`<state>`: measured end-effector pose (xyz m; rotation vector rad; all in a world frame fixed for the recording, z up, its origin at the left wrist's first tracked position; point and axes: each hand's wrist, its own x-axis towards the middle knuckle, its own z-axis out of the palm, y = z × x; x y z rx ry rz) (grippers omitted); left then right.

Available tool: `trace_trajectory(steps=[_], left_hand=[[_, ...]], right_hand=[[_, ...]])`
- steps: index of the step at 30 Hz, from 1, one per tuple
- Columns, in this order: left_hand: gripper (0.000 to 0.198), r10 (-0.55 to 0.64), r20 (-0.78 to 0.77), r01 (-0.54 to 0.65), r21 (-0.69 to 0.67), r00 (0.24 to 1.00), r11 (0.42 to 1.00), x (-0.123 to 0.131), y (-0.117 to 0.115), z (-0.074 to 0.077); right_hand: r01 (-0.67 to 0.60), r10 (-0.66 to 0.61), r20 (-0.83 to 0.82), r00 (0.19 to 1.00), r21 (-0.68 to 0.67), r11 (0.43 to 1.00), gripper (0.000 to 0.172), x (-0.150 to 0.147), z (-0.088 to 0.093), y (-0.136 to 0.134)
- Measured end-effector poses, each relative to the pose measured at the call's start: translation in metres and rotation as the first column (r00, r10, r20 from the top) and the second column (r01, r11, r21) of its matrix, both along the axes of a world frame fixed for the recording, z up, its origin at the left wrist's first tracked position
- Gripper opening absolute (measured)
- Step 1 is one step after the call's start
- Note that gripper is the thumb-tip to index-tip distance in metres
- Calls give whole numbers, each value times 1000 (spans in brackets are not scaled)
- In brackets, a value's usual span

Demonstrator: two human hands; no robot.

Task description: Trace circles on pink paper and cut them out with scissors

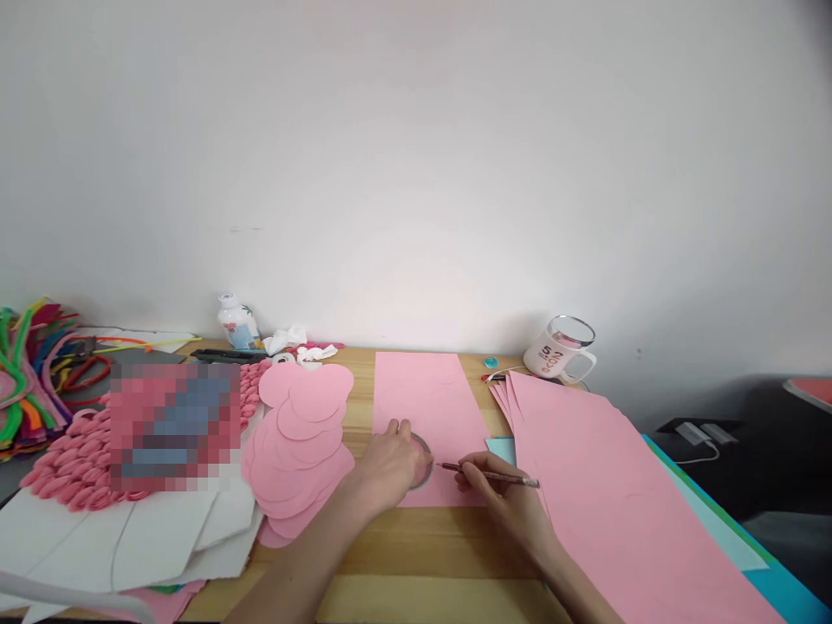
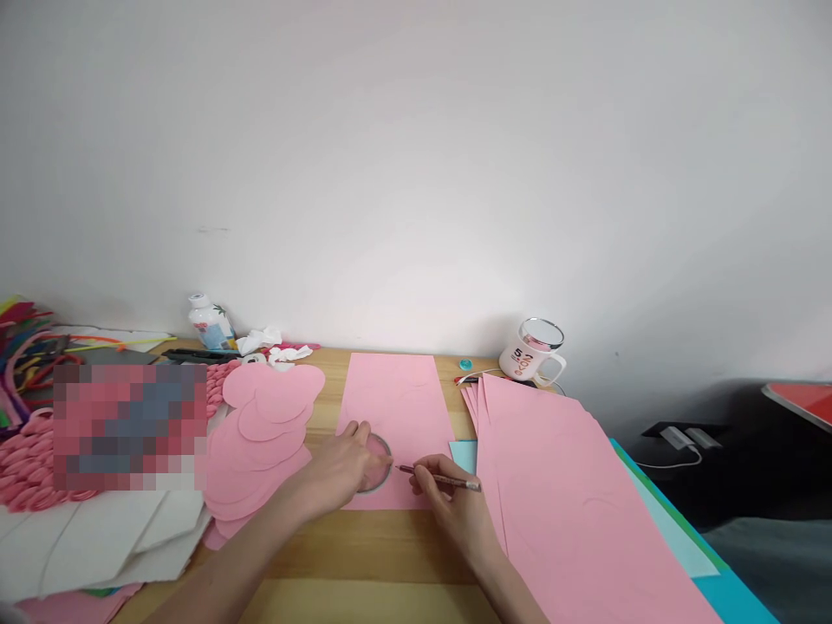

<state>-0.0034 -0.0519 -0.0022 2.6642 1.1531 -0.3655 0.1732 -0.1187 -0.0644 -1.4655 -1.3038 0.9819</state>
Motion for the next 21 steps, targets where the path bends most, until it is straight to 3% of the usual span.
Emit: trace_trajectory(steps=[5,11,17,21], left_hand=[[50,30,14,-30,-7,999,1000,0,-1,1],[45,51,32,-51,-9,998,999,2,0,1],[45,62,18,-62,-1,998,998,2,0,0],[44,33,12,-33,9,999,999,1,1,-4]], right_hand=[[37,-38,20,999,44,998,34,-11,-7,-9],[-116,86,219,972,124,986,24,-20,-3,-21],[-63,-101,490,866,307,950,13,-38,-25,-37],[-121,-125,541,831,395,911,10,-48,-33,-39]])
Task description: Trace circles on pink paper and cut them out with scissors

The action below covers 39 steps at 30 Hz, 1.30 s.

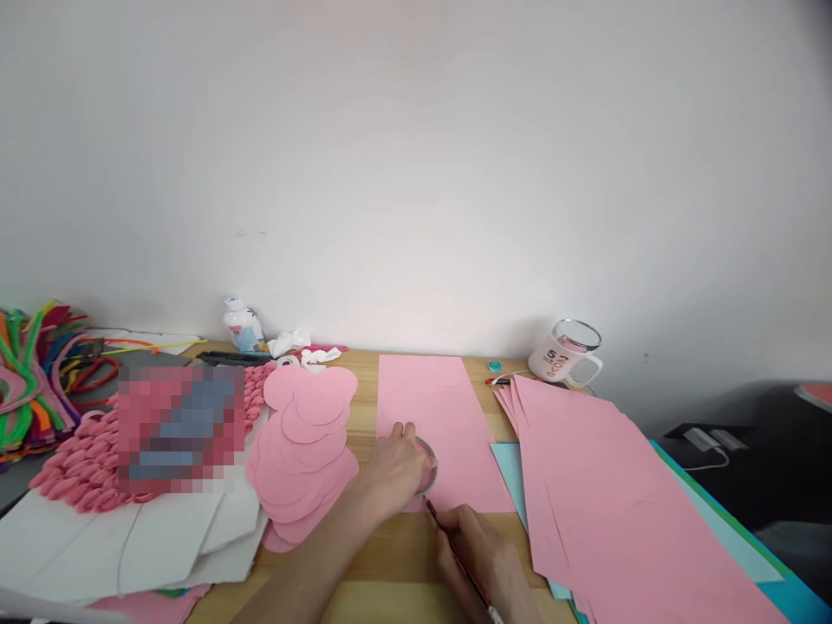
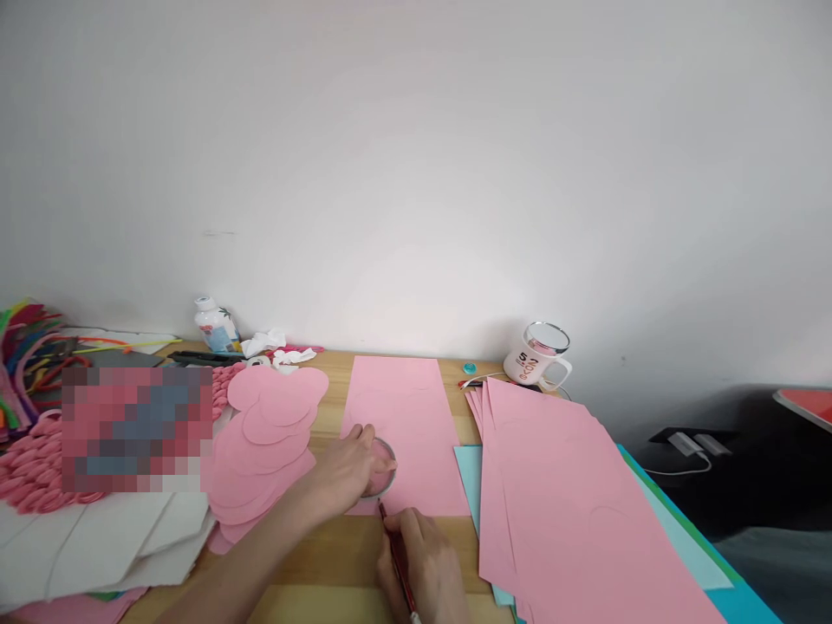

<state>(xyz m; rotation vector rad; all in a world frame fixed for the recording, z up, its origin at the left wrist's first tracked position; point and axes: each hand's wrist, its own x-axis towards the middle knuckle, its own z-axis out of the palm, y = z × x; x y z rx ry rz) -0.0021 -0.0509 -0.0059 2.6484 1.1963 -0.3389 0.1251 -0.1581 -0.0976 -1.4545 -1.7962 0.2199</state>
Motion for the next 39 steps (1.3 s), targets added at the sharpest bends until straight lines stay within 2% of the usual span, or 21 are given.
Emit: trace_trajectory(steps=[5,10,14,20,24,26,30,32,36,37,39], left_hand=[[43,-24,-8,24,18,1000,1000,0,3,-7],[42,-46,-26,46,12,999,999,0,3,-4],[45,-52,-36,52,5,998,999,0,5,-5],[38,-40,-32,40,1,999,999,1,6,-9],[43,-41,-20,41,2,999,999,0,0,-1],[44,-40,-15,40,10,999,999,0,-3,0],[43,-33,-10,34,37,999,999,4,-4,-5],[39,-30,-9,30,51,1000,998,6,-4,-8],[30,-28,-1,28,77,1000,997,7,-6,-10],[31,-30,3,30,83,1000,996,7,-7,-11],[36,-40,15,38,87,999,995,6,-8,-14]], right_hand=[[-95,95,-6,995,-2,995,10,-14,12,0],[-183,181,48,982,52,982,13,-29,25,9],[-244,240,97,966,37,969,15,-32,29,14],[-174,174,-2,985,-54,983,13,-9,26,0],[-127,84,-204,975,-210,969,15,21,36,3],[-103,13,-324,946,-260,960,14,37,46,15],[41,-173,-482,859,-272,961,19,57,71,54],[-7,-185,-557,810,-323,946,27,56,82,77],[-257,13,-661,750,-273,927,26,30,96,115],[-293,50,-655,754,-269,917,22,20,97,122],[-424,195,-570,798,-300,855,16,2,97,133]])
